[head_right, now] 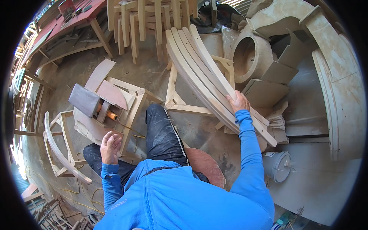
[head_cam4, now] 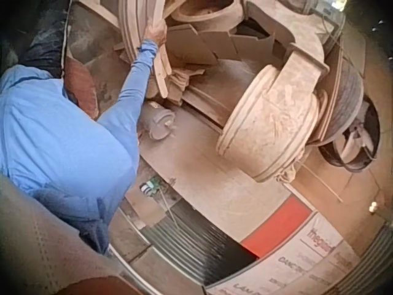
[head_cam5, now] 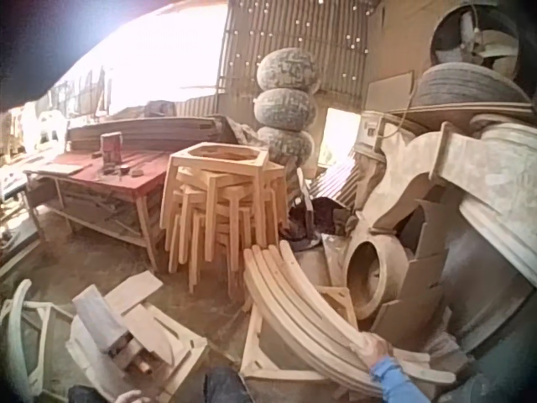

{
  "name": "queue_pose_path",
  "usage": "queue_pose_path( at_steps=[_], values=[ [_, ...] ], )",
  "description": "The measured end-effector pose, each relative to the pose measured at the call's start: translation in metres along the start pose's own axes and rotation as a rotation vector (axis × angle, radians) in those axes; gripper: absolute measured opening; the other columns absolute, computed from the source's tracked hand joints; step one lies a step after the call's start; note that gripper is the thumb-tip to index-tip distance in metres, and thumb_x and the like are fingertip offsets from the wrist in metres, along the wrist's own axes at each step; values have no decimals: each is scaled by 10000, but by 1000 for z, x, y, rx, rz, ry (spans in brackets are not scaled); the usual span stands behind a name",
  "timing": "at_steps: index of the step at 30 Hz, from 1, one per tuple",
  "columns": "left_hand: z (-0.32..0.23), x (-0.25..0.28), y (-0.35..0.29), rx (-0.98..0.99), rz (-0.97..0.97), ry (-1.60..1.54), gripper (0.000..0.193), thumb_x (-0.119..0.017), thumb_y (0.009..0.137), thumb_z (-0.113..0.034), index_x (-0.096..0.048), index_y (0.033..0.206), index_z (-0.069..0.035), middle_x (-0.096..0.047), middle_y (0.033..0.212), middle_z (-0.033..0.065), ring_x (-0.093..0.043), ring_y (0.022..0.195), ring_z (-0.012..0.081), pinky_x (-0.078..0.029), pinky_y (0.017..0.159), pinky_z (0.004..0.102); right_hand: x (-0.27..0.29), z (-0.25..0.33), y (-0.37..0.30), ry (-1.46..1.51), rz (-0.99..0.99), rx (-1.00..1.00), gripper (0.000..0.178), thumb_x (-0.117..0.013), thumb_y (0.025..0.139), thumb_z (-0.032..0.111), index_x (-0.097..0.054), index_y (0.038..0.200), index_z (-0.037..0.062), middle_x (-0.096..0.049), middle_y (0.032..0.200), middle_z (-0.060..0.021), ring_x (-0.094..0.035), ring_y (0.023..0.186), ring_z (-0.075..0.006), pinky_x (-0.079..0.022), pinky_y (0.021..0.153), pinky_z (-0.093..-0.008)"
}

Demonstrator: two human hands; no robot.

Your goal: Sanding curved wooden furniture components using a stationary belt sander.

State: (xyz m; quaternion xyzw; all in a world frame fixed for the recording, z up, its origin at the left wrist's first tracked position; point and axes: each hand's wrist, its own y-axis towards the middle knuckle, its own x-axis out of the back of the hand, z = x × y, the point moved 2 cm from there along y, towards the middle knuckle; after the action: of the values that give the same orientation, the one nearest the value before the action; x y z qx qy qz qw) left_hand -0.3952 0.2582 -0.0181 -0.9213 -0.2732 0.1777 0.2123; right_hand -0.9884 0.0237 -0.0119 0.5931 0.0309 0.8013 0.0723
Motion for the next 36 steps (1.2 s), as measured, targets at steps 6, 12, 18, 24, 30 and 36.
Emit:
queue_pose_path(
  at_steps=[6, 12, 18, 24, 30, 36],
  values=[
    [6, -37, -14, -15, 161, 58, 403, -663, 1016, -222, -556, 1381, -90, -686, 1212, 64, -702, 1029, 183, -555, 906, 306, -57, -3, 48, -181, -27, 27, 604, -754, 834, 568, -691, 1254, 139, -663, 1225, -131, -572, 1226, -346, -451, 1034, -484],
    [6, -6, -23, -41, 83, 84, 405, -677, 1003, -238, -576, 1363, -82, -674, 1220, 62, -685, 1026, 159, -519, 910, 296, -82, -11, 75, 0, 84, -108, 650, -744, 845, 568, -651, 1322, 136, -669, 1337, -128, -611, 1243, -349, -456, 1057, -477],
    [9, 41, -25, -11, -57, 117, 467, -693, 991, -255, -555, 1392, -59, -668, 1228, 73, -691, 1001, 164, -543, 846, 281, -98, -42, 91, -12, 57, -124, 709, -693, 863, 616, -601, 1414, 179, -656, 1361, -158, -611, 1264, -367, -486, 1041, -490],
    [26, 151, -21, -356, -381, 244, 498, -715, 975, -264, -574, 1382, -13, -654, 1296, 145, -680, 1047, 215, -551, 893, 326, -79, -24, 84, -228, 76, -79, 599, -743, 856, 500, -645, 1352, 180, -675, 1330, -140, -664, 1159, -391, -548, 950, -550],
    [66, 326, -43, -340, -1263, 650, 545, -763, 843, -202, -591, 1322, -7, -637, 1251, 235, -638, 1133, 330, -507, 1015, 423, -103, 52, 33, 15, -463, 407, 468, -735, 879, 226, -653, 1327, 117, -674, 1285, -127, -589, 1245, -357, -442, 1075, -493],
    [112, 448, -31, 162, -1378, 860, 740, -787, 782, -390, -543, 1393, -52, -597, 1350, 248, -544, 1289, 407, -416, 1127, 479, -99, 158, -27, 139, -296, 544, 448, -705, 864, 104, -646, 1307, 64, -621, 1337, -171, -554, 1285, -369, -415, 1123, -480]
  ],
)
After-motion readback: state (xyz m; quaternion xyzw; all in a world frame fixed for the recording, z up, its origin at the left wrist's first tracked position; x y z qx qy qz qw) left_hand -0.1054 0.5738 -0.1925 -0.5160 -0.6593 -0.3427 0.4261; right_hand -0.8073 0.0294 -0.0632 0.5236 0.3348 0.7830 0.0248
